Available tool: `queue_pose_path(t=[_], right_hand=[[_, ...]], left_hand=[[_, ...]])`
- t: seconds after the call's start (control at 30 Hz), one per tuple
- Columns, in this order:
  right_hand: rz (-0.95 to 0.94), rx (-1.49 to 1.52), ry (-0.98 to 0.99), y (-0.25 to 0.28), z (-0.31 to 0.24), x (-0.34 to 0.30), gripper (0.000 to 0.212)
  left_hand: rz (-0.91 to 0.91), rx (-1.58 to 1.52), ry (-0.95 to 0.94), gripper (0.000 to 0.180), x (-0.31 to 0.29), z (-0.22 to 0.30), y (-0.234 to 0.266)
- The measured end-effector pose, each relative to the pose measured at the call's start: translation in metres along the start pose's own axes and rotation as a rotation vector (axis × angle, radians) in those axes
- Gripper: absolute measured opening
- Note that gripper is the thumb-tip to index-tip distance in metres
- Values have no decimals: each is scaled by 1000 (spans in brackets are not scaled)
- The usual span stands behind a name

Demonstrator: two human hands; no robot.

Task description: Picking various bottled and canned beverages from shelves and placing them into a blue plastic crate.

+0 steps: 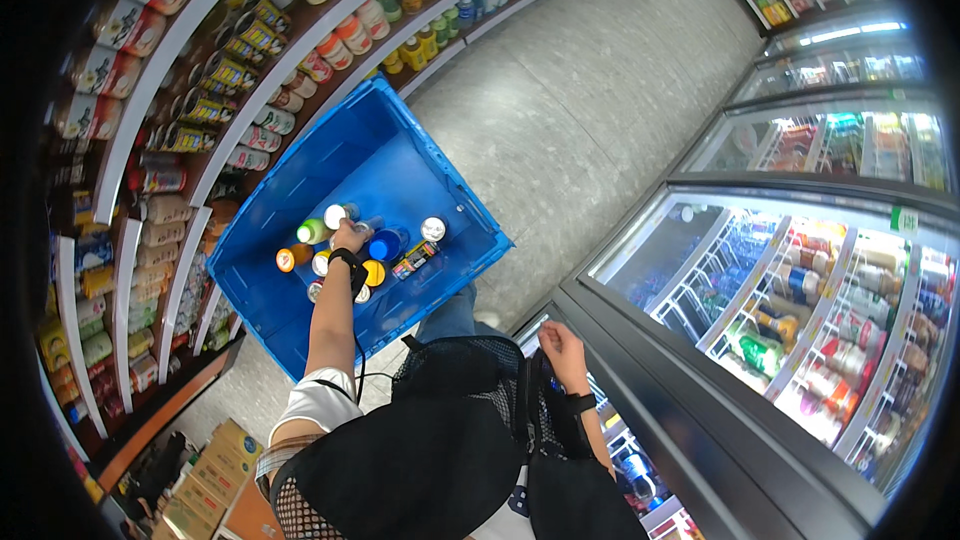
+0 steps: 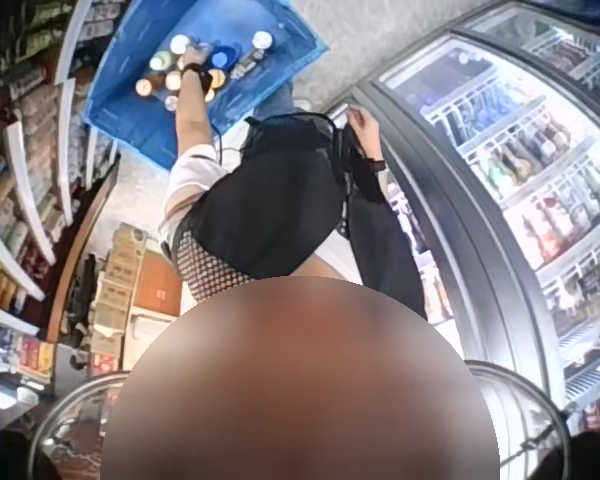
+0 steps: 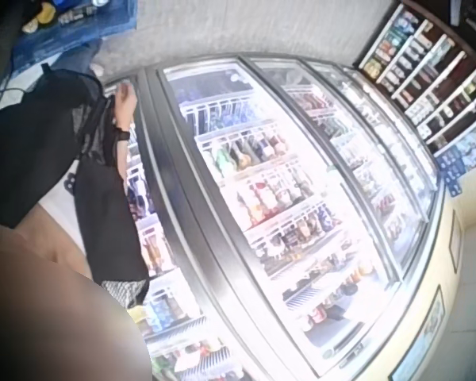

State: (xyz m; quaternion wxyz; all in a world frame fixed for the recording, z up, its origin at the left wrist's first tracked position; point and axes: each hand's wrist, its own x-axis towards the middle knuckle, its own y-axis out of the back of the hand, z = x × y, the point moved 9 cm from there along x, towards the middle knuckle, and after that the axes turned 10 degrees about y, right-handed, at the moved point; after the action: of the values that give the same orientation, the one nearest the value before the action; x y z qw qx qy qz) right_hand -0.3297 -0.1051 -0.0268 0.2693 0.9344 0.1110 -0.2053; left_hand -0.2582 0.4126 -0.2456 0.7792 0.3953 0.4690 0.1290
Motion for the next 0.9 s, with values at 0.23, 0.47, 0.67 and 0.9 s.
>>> queue_pose_path(t=[0.23, 0.47, 0.67, 0.9], right_hand=[[-165, -12, 205, -8, -59, 86, 24], [-368, 14, 429, -1, -116, 158, 24], [-476, 40, 752, 32, -233, 210, 25], [-337, 285, 1514, 225, -452, 164, 44]], left_hand=[[137, -384, -58, 46, -14, -21, 41], [237, -760, -166, 34, -104, 57, 84], [364, -988, -149, 28, -155, 92, 71], [392, -1009, -223, 23, -181, 212, 66]])
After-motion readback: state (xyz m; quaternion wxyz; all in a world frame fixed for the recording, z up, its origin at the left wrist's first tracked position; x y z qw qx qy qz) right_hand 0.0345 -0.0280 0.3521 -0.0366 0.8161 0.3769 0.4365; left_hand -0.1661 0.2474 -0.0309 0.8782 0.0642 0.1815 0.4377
